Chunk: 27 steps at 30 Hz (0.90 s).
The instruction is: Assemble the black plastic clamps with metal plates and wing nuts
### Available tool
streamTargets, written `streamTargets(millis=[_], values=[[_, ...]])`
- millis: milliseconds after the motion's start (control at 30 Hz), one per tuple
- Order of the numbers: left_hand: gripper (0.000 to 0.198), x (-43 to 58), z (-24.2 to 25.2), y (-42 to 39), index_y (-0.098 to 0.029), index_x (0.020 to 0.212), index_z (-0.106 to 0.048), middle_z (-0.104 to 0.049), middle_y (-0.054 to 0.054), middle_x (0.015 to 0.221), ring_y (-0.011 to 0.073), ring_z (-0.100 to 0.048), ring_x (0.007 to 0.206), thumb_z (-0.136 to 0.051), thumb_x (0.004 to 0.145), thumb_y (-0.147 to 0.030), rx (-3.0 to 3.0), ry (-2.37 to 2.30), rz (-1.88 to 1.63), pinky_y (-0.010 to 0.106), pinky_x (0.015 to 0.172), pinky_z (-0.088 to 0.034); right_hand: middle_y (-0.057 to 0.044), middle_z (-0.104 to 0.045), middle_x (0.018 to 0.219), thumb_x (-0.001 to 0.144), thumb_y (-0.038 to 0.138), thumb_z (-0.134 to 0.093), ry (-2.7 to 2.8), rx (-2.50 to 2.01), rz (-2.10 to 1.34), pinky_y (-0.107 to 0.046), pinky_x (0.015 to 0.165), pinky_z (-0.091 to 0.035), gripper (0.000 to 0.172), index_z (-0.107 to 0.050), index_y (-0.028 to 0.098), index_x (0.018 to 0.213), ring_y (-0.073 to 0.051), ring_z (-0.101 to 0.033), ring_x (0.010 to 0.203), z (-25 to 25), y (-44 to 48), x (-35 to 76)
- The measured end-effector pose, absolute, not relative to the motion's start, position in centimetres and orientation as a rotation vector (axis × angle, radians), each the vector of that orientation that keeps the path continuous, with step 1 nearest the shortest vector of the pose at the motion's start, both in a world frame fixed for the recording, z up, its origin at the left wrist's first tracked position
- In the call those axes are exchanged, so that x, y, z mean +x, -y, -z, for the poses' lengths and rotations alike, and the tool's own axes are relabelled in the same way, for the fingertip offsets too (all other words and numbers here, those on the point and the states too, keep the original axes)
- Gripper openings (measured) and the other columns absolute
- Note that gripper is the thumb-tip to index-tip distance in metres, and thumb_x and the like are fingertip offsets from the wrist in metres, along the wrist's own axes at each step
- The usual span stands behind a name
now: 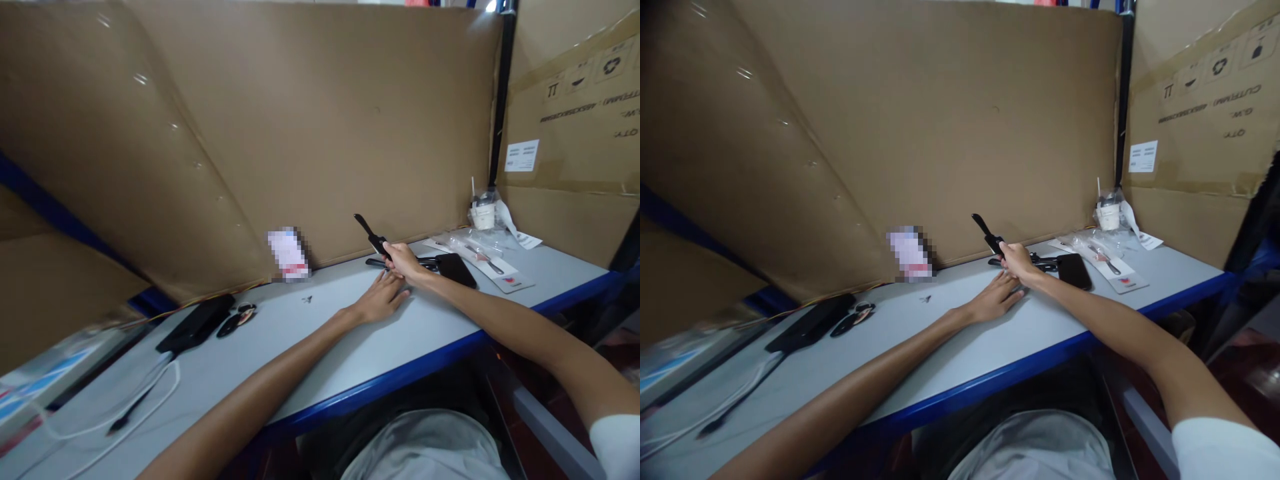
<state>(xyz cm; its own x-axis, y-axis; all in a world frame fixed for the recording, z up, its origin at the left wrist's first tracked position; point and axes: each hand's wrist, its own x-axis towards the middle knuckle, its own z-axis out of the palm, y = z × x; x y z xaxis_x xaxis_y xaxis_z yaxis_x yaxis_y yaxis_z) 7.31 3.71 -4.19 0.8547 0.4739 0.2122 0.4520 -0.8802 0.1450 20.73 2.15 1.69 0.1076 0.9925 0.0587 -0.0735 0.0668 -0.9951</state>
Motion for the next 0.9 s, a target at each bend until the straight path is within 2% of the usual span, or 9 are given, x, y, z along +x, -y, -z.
streamTargets(millis=[67,167,233,300,400,467,567,700,900], values=[[0.058,8.4,4.2,-3.3,-0.019,0.142,-0.055,-0.048,0.013,0.156,0.0269,-0.033,0.151,-0.027,0.104,-0.053,2.966,-0.633,-0.321,0.051,0.128,-0.016,0.008,-0.04,0.044,0.105,0.039,-0.047,1.105,-1.133,-1.124,-0.018,0.032,-0.016,0.041,-0.052,0.016,0.071,-0.003,-0.025,0.03,-1.8,-2.1,20.8],[0.055,8.9,3.9,-2.8,-0.021,0.142,-0.054,-0.049,0.011,0.155,0.0275,-0.038,0.148,-0.028,0.104,-0.051,2.951,-0.572,-0.267,0.053,0.127,-0.019,0.008,-0.038,0.043,0.106,0.037,-0.045,1.106,-1.108,-1.128,-0.018,0.032,-0.016,0.041,-0.05,0.016,0.071,-0.003,-0.023,0.03,-1.9,-2.0,20.9],[0.051,8.3,3.5,-2.6,-0.022,0.139,-0.057,-0.053,0.011,0.15,0.0283,-0.045,0.141,-0.033,0.103,-0.048,2.952,-0.584,-0.324,0.052,0.123,-0.028,0.008,-0.037,0.043,0.107,0.033,-0.041,1.105,-1.118,-1.123,-0.018,0.031,-0.015,0.041,-0.05,0.016,0.071,-0.003,-0.023,0.03,-2.0,-2.0,21.0],[0.043,7.3,2.9,-2.7,-0.02,0.128,-0.065,-0.06,0.013,0.138,0.0291,-0.052,0.131,-0.039,0.102,-0.042,2.988,-0.682,-0.455,0.05,0.116,-0.038,0.008,-0.037,0.043,0.108,0.031,-0.039,1.112,-1.128,-1.12,-0.018,0.031,-0.015,0.041,-0.051,0.015,0.071,-0.003,-0.024,0.029,-2.1,-2.0,21.0],[0.035,5.7,2.2,-3.2,-0.019,0.117,-0.069,-0.062,0.015,0.127,0.0301,-0.055,0.122,-0.042,0.099,-0.032,3.013,-0.968,-0.674,0.051,0.106,-0.045,0.008,-0.037,0.043,0.107,0.034,-0.042,1.118,-1.127,-1.125,-0.018,0.031,-0.015,0.04,-0.051,0.016,0.072,-0.003,-0.025,0.029,-2.1,-2.1,21.0],[0.038,5.0,2.3,-3.9,-0.019,0.129,-0.063,-0.056,0.015,0.138,0.0316,-0.051,0.129,-0.047,0.097,-0.033,3.022,-1.041,-0.71,0.052,0.109,-0.043,0.008,-0.037,0.042,0.107,0.034,-0.041,1.117,-1.123,-1.133,-0.018,0.031,-0.015,0.04,-0.05,0.017,0.072,-0.004,-0.024,0.028,-2.1,-2.2,21.0],[0.055,5.0,3.3,-5.0,-0.021,0.148,-0.048,-0.039,0.015,0.159,0.0344,-0.035,0.147,-0.05,0.097,-0.043,2.994,-1.05,-0.553,0.057,0.119,-0.031,0.009,-0.036,0.041,0.107,0.034,-0.041,1.123,-1.109,-1.14,-0.018,0.031,-0.016,0.04,-0.05,0.017,0.072,-0.004,-0.024,0.028,-1.9,-2.3,21.1],[0.061,5.4,4.8,-6.2,-0.022,0.156,-0.036,-0.029,0.016,0.166,0.0326,-0.023,0.155,-0.037,0.102,-0.05,2.868,-1.064,-0.341,0.06,0.123,-0.021,0.008,-0.038,0.042,0.107,0.036,-0.043,1.139,-1.093,-1.137,-0.018,0.031,-0.016,0.04,-0.05,0.016,0.073,-0.004,-0.024,0.029,-1.6,-2.4,21.3],[0.068,4.5,5.3,-6.9,-0.018,0.159,-0.03,-0.023,0.017,0.167,0.0352,-0.015,0.156,-0.033,0.102,-0.054,2.755,-1.266,-0.401,0.061,0.122,-0.02,0.009,-0.036,0.041,0.107,0.033,-0.04,1.141,-1.106,-1.138,-0.019,0.031,-0.015,0.04,-0.05,0.017,0.072,-0.004,-0.024,0.028,-1.4,-2.6,21.3]])
